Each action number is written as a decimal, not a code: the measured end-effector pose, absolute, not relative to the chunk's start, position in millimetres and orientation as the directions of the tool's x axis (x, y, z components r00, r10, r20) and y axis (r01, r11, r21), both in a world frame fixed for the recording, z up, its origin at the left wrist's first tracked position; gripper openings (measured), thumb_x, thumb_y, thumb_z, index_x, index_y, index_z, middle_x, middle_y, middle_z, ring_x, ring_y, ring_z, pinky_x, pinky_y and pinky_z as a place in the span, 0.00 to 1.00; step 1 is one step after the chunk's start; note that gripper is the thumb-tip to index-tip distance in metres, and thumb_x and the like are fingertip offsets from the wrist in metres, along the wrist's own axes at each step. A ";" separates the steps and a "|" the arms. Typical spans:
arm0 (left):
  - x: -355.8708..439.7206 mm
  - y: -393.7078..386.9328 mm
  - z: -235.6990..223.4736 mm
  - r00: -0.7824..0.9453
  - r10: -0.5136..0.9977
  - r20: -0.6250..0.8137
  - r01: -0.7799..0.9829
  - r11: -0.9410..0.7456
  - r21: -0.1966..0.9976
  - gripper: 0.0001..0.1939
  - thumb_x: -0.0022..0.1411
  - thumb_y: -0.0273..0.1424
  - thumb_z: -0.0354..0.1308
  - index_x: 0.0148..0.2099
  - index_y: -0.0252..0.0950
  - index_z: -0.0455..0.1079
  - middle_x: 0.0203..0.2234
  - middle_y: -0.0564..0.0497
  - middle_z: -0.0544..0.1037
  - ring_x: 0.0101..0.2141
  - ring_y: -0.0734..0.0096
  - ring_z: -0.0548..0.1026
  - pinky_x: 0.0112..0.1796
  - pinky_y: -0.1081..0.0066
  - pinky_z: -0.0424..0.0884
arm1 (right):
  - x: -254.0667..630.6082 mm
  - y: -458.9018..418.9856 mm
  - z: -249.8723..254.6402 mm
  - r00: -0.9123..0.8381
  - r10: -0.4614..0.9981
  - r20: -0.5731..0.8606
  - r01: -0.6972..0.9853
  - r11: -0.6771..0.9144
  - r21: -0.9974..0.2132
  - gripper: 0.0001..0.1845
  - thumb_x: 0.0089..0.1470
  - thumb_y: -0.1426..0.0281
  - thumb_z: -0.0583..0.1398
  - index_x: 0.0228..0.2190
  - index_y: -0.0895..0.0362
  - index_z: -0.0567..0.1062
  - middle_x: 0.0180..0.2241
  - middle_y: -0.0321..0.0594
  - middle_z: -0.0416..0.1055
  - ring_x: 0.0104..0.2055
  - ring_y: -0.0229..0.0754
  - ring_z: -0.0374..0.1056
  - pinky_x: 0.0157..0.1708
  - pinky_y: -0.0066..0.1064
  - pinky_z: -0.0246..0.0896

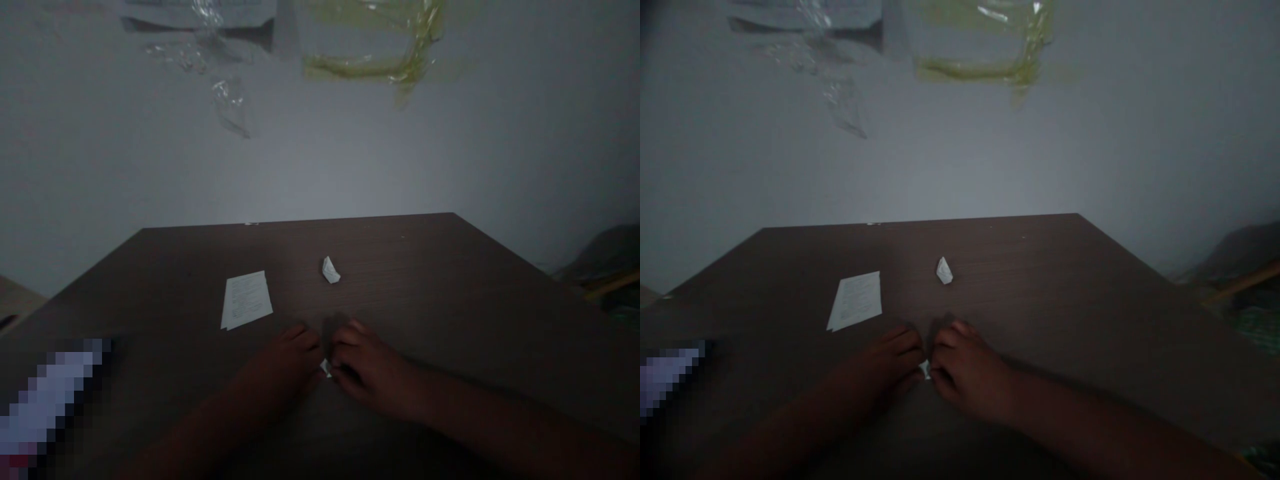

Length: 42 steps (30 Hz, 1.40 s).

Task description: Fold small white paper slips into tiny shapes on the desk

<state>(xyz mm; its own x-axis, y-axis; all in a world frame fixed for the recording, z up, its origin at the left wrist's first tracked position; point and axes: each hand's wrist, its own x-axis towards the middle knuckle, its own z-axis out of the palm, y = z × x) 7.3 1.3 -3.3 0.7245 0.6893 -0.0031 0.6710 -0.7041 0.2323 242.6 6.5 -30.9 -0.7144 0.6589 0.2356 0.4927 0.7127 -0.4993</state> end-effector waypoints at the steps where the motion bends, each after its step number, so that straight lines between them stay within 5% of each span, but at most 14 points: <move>1: 7.9 2.1 -4.6 0.720 0.694 0.007 0.673 -0.702 0.233 0.09 0.69 0.19 0.65 0.45 0.37 0.79 0.45 0.49 0.82 0.50 0.55 0.80 0.54 0.60 0.77 | 242.3 6.0 -31.7 -0.701 0.671 0.241 0.497 0.702 -0.510 0.06 0.66 0.76 0.64 0.35 0.55 0.77 0.41 0.42 0.75 0.47 0.48 0.71 0.53 0.43 0.69; 16: 7.8 8.3 -21.1 0.733 0.680 -0.010 0.619 -0.661 0.425 0.10 0.72 0.20 0.61 0.46 0.39 0.79 0.46 0.51 0.80 0.48 0.61 0.79 0.51 0.67 0.73 | 240.8 9.1 -49.1 -0.545 0.786 0.293 0.610 0.611 -0.504 0.08 0.59 0.80 0.65 0.35 0.55 0.73 0.42 0.43 0.73 0.48 0.51 0.68 0.49 0.45 0.69; 27: 11.3 0.8 -26.7 0.730 0.682 0.043 0.640 -0.704 0.307 0.18 0.73 0.18 0.56 0.56 0.40 0.81 0.48 0.48 0.81 0.50 0.57 0.78 0.52 0.64 0.75 | 243.1 18.6 -52.3 -0.493 0.832 0.254 0.695 0.552 -0.461 0.06 0.62 0.78 0.64 0.36 0.55 0.75 0.40 0.44 0.74 0.45 0.50 0.70 0.48 0.43 0.68; 34: 8.9 4.2 -23.1 0.708 0.706 0.023 0.608 -0.625 0.489 0.21 0.69 0.18 0.60 0.59 0.40 0.79 0.53 0.47 0.80 0.54 0.57 0.78 0.56 0.62 0.77 | 253.0 26.7 -46.9 -0.458 0.861 0.221 0.694 0.502 -0.517 0.06 0.60 0.77 0.65 0.37 0.55 0.75 0.38 0.42 0.74 0.42 0.48 0.71 0.44 0.39 0.65; 42: 8.4 4.3 -24.9 0.691 0.720 0.061 0.586 -0.607 0.537 0.21 0.69 0.17 0.60 0.58 0.41 0.80 0.54 0.47 0.81 0.55 0.59 0.78 0.58 0.64 0.76 | 242.0 18.1 -45.1 -0.435 0.884 0.173 0.740 0.460 -0.491 0.09 0.54 0.74 0.70 0.35 0.54 0.76 0.38 0.42 0.77 0.44 0.51 0.72 0.46 0.42 0.61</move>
<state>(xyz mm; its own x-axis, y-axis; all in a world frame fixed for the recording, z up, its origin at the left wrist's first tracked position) 8.4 4.3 -24.9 0.6912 0.7201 0.0607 0.5855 -0.6073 0.5370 242.0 18.1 -45.1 -0.4346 0.8838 0.1732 0.7399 0.4600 -0.4908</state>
